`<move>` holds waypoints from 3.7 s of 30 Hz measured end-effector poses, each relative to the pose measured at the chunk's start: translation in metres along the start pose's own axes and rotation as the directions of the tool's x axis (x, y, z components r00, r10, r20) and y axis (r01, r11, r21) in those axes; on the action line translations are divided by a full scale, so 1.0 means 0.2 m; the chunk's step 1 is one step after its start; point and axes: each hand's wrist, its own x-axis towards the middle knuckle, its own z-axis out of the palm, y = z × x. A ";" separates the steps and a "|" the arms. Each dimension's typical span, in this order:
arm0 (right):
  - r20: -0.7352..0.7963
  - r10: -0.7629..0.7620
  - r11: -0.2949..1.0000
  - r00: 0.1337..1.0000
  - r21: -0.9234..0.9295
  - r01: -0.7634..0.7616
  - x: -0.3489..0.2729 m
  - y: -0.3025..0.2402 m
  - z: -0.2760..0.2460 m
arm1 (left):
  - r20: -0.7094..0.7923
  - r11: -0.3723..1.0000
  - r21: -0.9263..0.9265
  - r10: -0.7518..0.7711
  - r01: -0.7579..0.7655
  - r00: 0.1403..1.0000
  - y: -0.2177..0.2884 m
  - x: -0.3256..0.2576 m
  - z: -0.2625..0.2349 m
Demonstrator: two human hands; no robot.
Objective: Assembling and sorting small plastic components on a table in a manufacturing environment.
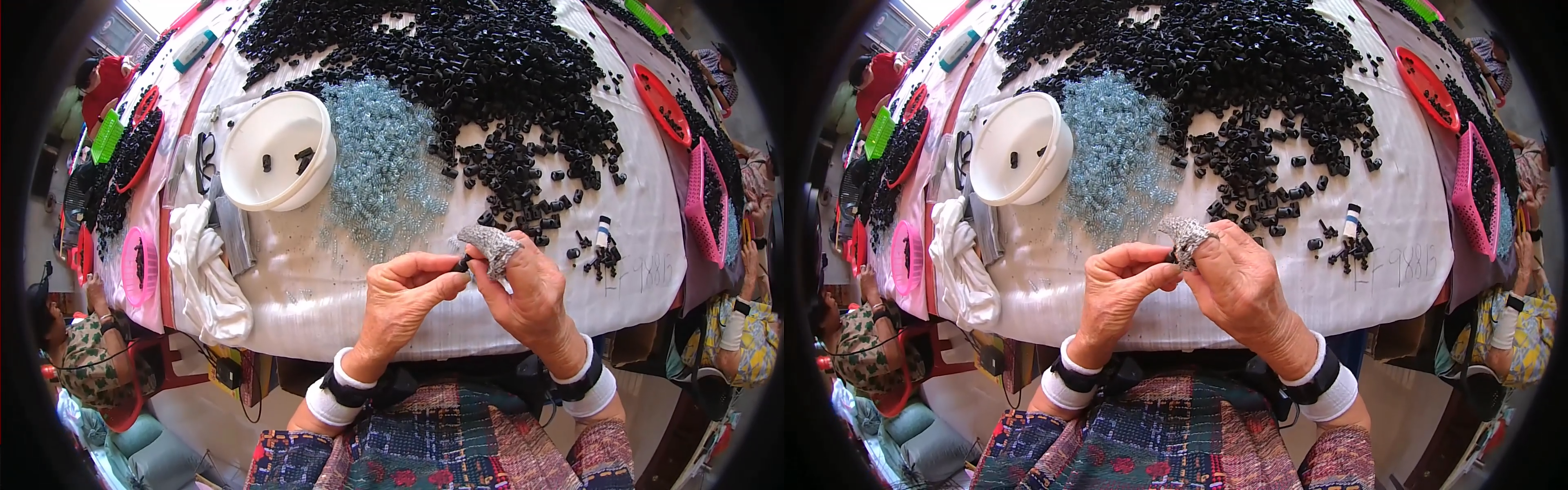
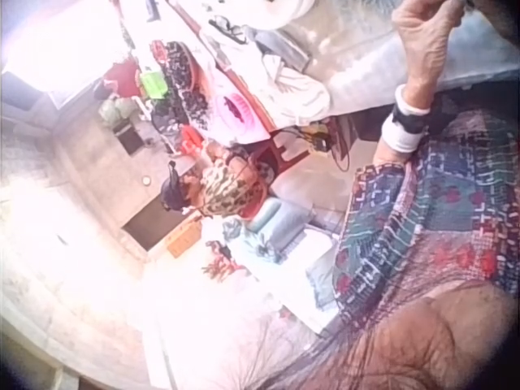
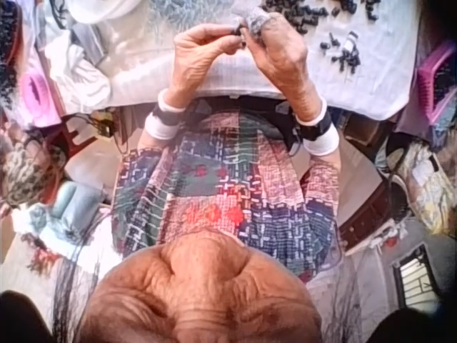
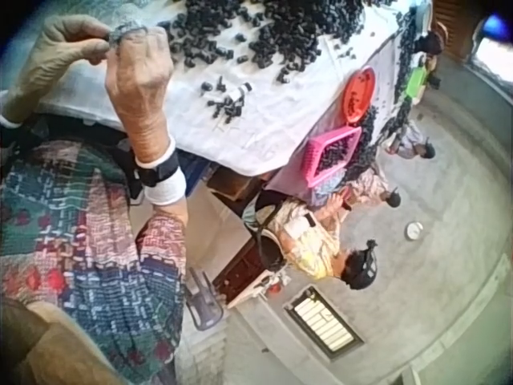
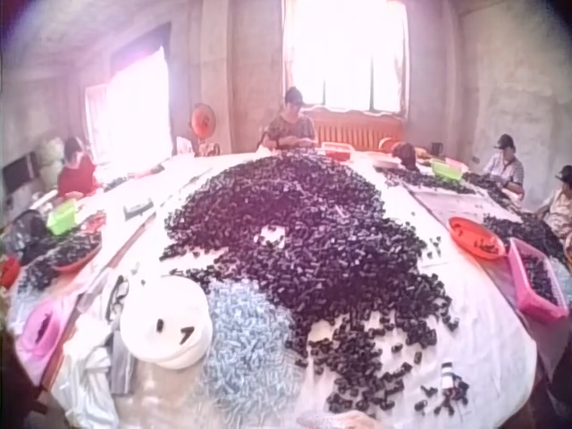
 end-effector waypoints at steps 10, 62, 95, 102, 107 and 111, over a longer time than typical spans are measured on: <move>0.042 0.001 1.000 0.999 -0.021 0.000 -0.03 0.01 0.03 | -0.025 0.995 0.082 -0.046 0.048 0.999 -0.02 -0.01 -0.01; 0.132 0.053 0.960 0.990 -0.279 -0.014 -0.02 0.02 0.10 | 0.015 0.881 -0.396 -0.276 0.259 0.961 -0.06 0.04 0.01; 0.144 0.074 0.975 0.987 -0.216 -0.042 -0.02 0.04 0.09 | 0.022 0.888 -0.348 -0.313 0.301 0.949 -0.01 0.09 -0.01; 0.206 0.041 0.970 0.978 -0.244 0.011 -0.01 0.03 0.08 | 0.047 0.896 -0.305 -0.324 0.322 0.945 -0.04 0.08 -0.02; 0.198 0.023 0.975 0.980 -0.220 0.021 -0.01 0.03 0.08 | 0.052 0.893 -0.289 -0.347 0.346 0.937 -0.04 0.07 -0.03; 0.196 0.011 0.976 0.981 -0.216 0.032 -0.02 0.04 0.07 | 0.080 0.905 -0.224 -0.354 0.363 0.932 0.01 0.06 -0.02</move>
